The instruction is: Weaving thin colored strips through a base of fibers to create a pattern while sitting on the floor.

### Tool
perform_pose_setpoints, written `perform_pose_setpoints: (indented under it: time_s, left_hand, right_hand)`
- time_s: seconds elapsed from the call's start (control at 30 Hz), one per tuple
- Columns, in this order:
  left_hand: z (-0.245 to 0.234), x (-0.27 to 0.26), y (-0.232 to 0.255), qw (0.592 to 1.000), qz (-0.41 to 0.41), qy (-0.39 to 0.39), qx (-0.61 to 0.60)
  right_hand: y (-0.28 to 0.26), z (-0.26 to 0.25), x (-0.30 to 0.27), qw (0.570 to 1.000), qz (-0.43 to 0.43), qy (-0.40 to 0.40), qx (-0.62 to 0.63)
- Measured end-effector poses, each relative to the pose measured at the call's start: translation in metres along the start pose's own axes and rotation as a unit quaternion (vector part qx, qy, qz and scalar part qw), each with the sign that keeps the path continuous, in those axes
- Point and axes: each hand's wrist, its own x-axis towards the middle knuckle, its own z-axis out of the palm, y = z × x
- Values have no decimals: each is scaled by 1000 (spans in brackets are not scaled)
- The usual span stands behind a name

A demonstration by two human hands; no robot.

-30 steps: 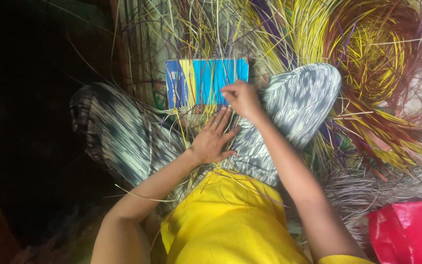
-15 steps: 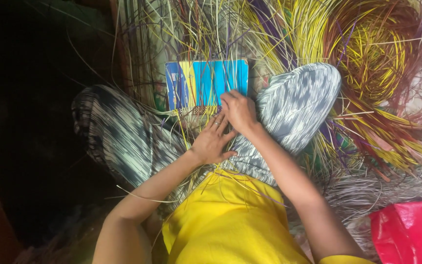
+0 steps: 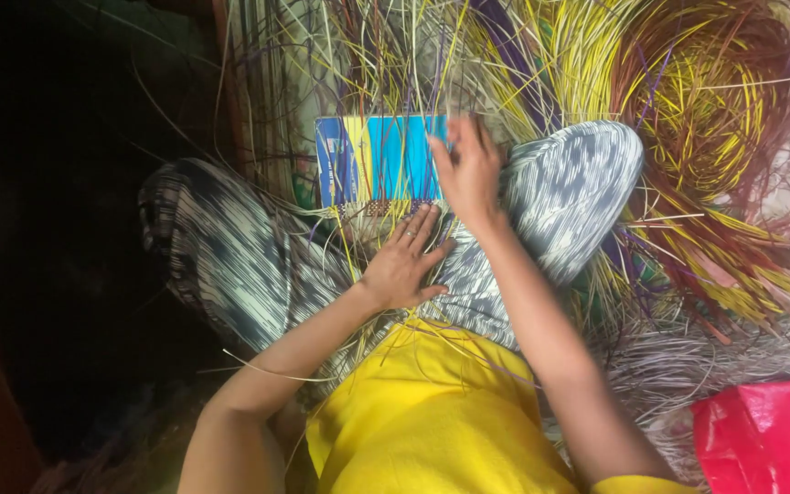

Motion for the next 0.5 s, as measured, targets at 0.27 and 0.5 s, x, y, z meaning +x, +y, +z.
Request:
perform_pose_setpoints:
  time_s: [0.27, 0.5]
  left_hand:
    - [30, -1, 0, 997, 6, 73, -28]
    - [-3, 4, 7, 999, -9, -19, -34]
  right_hand:
    - [-3, 14, -53, 954, 138, -254, 84]
    - [19, 14, -33, 992, -67, -74, -77]
